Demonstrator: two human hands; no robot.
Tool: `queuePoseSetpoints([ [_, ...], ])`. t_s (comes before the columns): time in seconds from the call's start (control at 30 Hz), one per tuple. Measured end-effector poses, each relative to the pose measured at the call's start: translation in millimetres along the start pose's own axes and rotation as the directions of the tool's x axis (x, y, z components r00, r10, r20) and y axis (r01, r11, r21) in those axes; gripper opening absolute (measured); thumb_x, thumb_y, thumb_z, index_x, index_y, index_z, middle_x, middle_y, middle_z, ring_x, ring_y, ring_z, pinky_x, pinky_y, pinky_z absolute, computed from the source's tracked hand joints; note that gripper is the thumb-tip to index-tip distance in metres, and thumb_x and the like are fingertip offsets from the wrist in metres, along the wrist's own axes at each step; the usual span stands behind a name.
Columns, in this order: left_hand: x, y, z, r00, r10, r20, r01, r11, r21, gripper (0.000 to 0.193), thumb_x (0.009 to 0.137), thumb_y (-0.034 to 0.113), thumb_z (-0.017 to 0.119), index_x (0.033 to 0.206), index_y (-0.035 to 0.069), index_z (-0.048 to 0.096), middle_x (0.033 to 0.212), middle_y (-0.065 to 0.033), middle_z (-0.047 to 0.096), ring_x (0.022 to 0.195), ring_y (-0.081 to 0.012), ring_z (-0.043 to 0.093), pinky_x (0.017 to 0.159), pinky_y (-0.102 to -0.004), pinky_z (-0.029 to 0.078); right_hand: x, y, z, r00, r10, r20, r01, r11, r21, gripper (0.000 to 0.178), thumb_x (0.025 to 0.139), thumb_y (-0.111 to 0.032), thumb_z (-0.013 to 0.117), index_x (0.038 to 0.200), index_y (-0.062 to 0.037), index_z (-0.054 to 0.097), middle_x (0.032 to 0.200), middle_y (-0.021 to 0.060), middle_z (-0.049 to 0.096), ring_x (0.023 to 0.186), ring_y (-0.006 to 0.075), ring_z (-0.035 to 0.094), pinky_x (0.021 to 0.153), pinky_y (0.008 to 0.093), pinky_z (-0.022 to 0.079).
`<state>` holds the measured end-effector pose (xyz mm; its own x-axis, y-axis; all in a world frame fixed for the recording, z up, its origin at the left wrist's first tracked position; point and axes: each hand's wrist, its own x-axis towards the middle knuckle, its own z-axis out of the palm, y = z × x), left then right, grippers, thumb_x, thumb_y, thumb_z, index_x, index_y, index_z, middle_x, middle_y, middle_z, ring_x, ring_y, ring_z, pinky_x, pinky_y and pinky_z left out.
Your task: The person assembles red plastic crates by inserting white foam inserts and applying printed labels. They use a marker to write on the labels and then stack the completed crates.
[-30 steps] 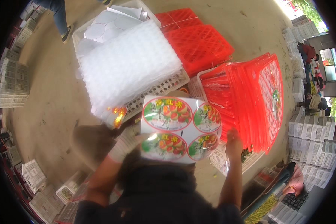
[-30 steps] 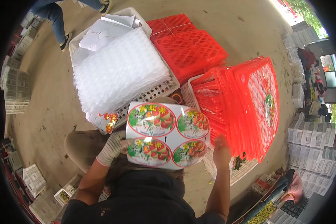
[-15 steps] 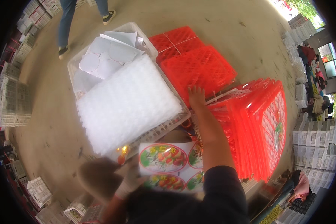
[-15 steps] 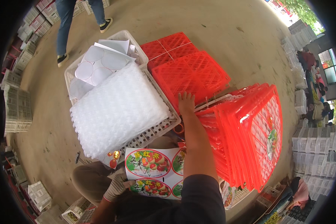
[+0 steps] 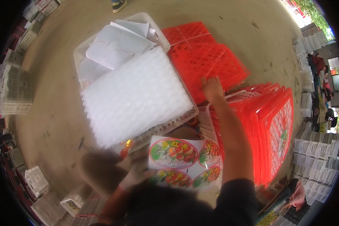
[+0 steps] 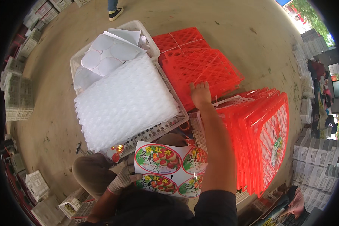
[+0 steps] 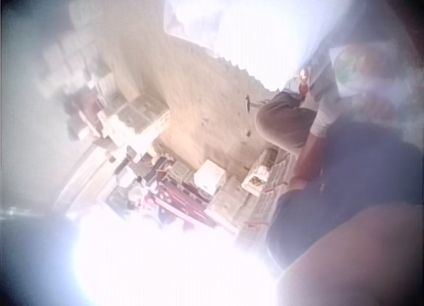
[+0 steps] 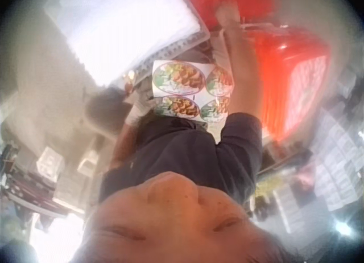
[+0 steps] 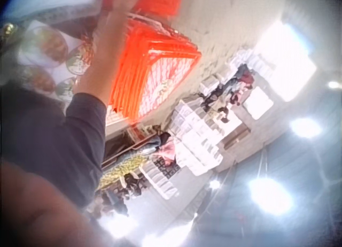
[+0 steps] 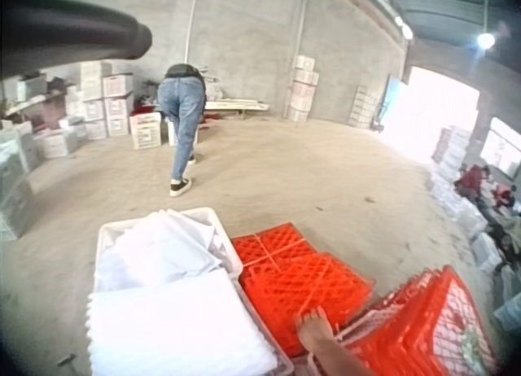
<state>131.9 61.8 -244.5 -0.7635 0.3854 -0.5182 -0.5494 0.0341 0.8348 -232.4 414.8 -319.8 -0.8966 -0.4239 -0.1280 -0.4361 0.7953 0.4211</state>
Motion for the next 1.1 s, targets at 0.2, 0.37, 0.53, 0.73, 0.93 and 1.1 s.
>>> queuePoseSetpoints([
  [0.2,-3.7,-9.2,-6.5,0.997,0.046,0.055,-0.047,0.999,0.009,0.044,0.091,0.016,0.071,0.130,0.001,0.062,0.122,-0.0113,0.066,0.116,-0.0199,0.058,0.099,-0.0342,0.047,2.3,26.0,-107.2,0.979,0.095,-0.182,-0.061,0.981,0.185,0.071,0.082,-0.022,0.074,0.146,-0.0087,0.046,0.111,0.0111,0.058,0.110,0.0300,0.056,0.114,0.0551,0.032],
  [0.37,-5.4,-1.9,-1.4,0.995,-0.082,0.052,0.085,0.995,-0.055,0.042,0.093,0.021,0.070,0.127,-0.003,0.063,0.116,-0.0138,0.070,0.108,-0.0201,0.064,0.094,-0.0345,0.051,-31.5,-33.8,-267.2,0.885,-0.118,-0.450,0.241,0.944,0.227,0.082,0.071,-0.017,0.083,0.145,-0.0106,0.048,0.101,0.0093,0.055,0.101,0.0301,0.055,0.111,0.0545,0.036],
  [0.53,-2.8,-18.6,-1.1,0.993,-0.084,0.078,0.086,0.996,-0.023,0.045,0.091,0.023,0.072,0.127,-0.001,0.062,0.118,-0.0133,0.068,0.112,-0.0182,0.062,0.095,-0.0341,0.050,-90.3,-166.2,-330.0,0.695,-0.254,-0.672,0.641,0.642,0.420,0.053,0.080,-0.005,0.062,0.133,-0.0055,0.060,0.083,0.0081,0.048,0.086,0.0276,0.051,0.097,0.0500,0.044],
  [0.73,12.9,-72.7,6.5,0.997,0.041,0.064,-0.005,0.876,-0.483,0.059,0.089,0.009,0.073,0.141,0.002,0.047,0.130,-0.0094,0.060,0.119,-0.0182,0.057,0.098,-0.0354,0.049,-98.0,-300.2,-293.1,0.835,-0.297,-0.463,0.530,0.658,0.534,0.047,0.082,-0.009,0.059,0.129,-0.0054,0.062,0.084,0.0079,0.054,0.090,0.0273,0.055,0.088,0.0430,0.045],
  [0.93,5.9,-69.8,1.6,0.993,0.118,0.016,-0.100,0.900,-0.423,0.054,0.095,0.008,0.062,0.146,0.003,0.042,0.143,-0.0105,0.053,0.127,-0.0227,0.053,0.105,-0.0388,0.046,-96.6,-319.2,-291.5,0.835,-0.308,-0.456,0.528,0.682,0.506,0.045,0.083,-0.008,0.059,0.128,-0.0059,0.061,0.092,0.0084,0.058,0.089,0.0261,0.055,0.084,0.0405,0.044],
  [1.1,-7.4,-38.6,6.9,0.991,0.131,-0.032,-0.127,0.819,-0.559,0.061,0.094,0.014,0.070,0.146,0.002,0.042,0.142,-0.0124,0.055,0.129,-0.0209,0.051,0.103,-0.0370,0.047,-104.9,-314.8,-289.8,0.825,-0.329,-0.459,0.542,0.690,0.480,0.053,0.078,-0.023,0.075,0.126,-0.0061,0.060,0.107,0.0116,0.057,0.105,0.0298,0.055,0.095,0.0468,0.044],
])
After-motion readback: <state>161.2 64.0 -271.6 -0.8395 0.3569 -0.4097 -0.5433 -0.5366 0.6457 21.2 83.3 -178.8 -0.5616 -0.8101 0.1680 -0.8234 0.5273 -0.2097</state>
